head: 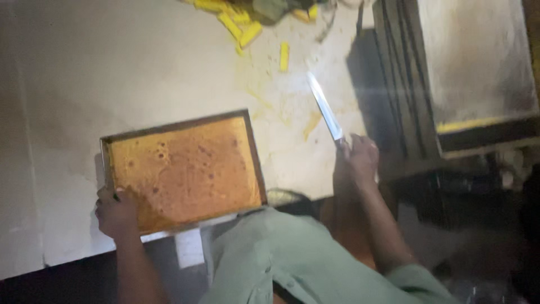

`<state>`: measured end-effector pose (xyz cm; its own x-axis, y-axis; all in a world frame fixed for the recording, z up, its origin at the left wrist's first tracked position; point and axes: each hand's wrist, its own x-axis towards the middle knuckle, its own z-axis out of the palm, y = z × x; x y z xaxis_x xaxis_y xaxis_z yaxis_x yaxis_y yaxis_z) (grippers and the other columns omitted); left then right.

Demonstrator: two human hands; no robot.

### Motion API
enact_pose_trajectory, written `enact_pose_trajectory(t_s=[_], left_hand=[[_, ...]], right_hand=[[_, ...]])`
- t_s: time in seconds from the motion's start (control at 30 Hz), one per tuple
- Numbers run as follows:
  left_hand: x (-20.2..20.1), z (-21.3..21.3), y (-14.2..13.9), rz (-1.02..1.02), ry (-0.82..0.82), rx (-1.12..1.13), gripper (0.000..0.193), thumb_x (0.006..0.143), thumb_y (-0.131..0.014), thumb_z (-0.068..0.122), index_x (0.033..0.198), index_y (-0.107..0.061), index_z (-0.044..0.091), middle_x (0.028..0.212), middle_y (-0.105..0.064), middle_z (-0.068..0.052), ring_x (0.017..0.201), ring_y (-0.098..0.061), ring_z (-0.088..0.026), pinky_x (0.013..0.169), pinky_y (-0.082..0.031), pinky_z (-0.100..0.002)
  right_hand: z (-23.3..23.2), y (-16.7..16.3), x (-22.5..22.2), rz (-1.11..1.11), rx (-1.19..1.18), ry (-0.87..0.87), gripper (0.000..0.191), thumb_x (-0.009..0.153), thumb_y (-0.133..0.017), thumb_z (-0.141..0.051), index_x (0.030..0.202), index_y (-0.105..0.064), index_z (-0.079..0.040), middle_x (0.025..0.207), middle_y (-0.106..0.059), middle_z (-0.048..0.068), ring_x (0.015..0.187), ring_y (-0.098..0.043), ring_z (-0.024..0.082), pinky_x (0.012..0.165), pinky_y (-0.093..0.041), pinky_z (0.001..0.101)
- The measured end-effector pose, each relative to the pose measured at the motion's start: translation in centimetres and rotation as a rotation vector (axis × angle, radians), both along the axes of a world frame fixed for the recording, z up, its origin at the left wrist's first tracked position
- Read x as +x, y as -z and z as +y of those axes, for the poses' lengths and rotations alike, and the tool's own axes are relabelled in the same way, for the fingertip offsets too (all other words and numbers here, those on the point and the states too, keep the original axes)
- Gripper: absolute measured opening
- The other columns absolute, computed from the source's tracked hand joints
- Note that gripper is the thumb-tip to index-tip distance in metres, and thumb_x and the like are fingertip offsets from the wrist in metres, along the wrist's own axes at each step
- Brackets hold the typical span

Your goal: The person cuts a slab of honeycomb into slices with a long knife on a tiled counter, holding the honeycomb steady with one hand while slicing, repositioning the block between cuts, and finally placing the cut honeycomb piece onto a sheet of newspaper.

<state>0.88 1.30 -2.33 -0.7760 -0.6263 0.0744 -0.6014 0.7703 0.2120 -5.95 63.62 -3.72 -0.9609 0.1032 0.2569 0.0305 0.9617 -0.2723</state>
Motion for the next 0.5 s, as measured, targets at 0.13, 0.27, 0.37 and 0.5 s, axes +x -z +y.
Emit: enact_pose_trajectory(t_s=[0.13,0.27,0.37,0.5], left_hand=[[-0.8,0.7,-0.3,-0.008,-0.045,-0.059,0.046,0.108,-0.054,0.041,0.139,-0.051,0.007,0.122,-0.063,-0.028,0.104,-0.063,-0.051,0.078,-0.053,-0.065],[-1.0,0.7,-0.7,-0.003,-0.055,-0.060,0.046,0.107,-0.055,0.044,0.136,-0.054,0.007,0.121,-0.064,-0.027,0.100,-0.065,-0.052,0.075,-0.054,-0.063],[-1.2,0.4,-0.8,0.011,-0.107,-0.063,0.047,0.102,-0.058,0.045,0.130,-0.059,0.007,0.118,-0.066,-0.024,0.099,-0.066,-0.049,0.075,-0.055,-0.062],[-2.1,-1.8,-0.5,0.037,-0.097,0.082,0.049,0.086,-0.064,0.046,0.119,-0.068,0.010,0.113,-0.069,-0.020,0.101,-0.065,-0.048,0.083,-0.054,-0.062]], right_hand=[[3.9,-0.4,-3.2,-0.180,0.069,0.150,0.035,0.100,-0.063,-0.022,0.129,-0.059,-0.004,0.111,-0.066,0.023,0.106,-0.064,0.044,0.092,-0.052,0.0542],[3.2,-1.2,-5.4,-0.158,0.115,0.084,0.035,0.097,-0.061,-0.012,0.132,-0.058,-0.008,0.126,-0.060,0.036,0.105,-0.063,0.053,0.082,-0.054,0.0553],[1.7,-2.6,-6.0,-0.259,0.011,0.167,0.039,0.101,-0.058,-0.016,0.136,-0.053,-0.002,0.124,-0.058,0.038,0.104,-0.062,0.056,0.085,-0.053,0.0572],[-1.2,-6.9,-5.2,-0.426,-0.591,0.423,0.043,0.092,-0.059,-0.009,0.133,-0.050,0.001,0.112,-0.064,0.026,0.098,-0.066,0.040,0.083,-0.054,0.0518]])
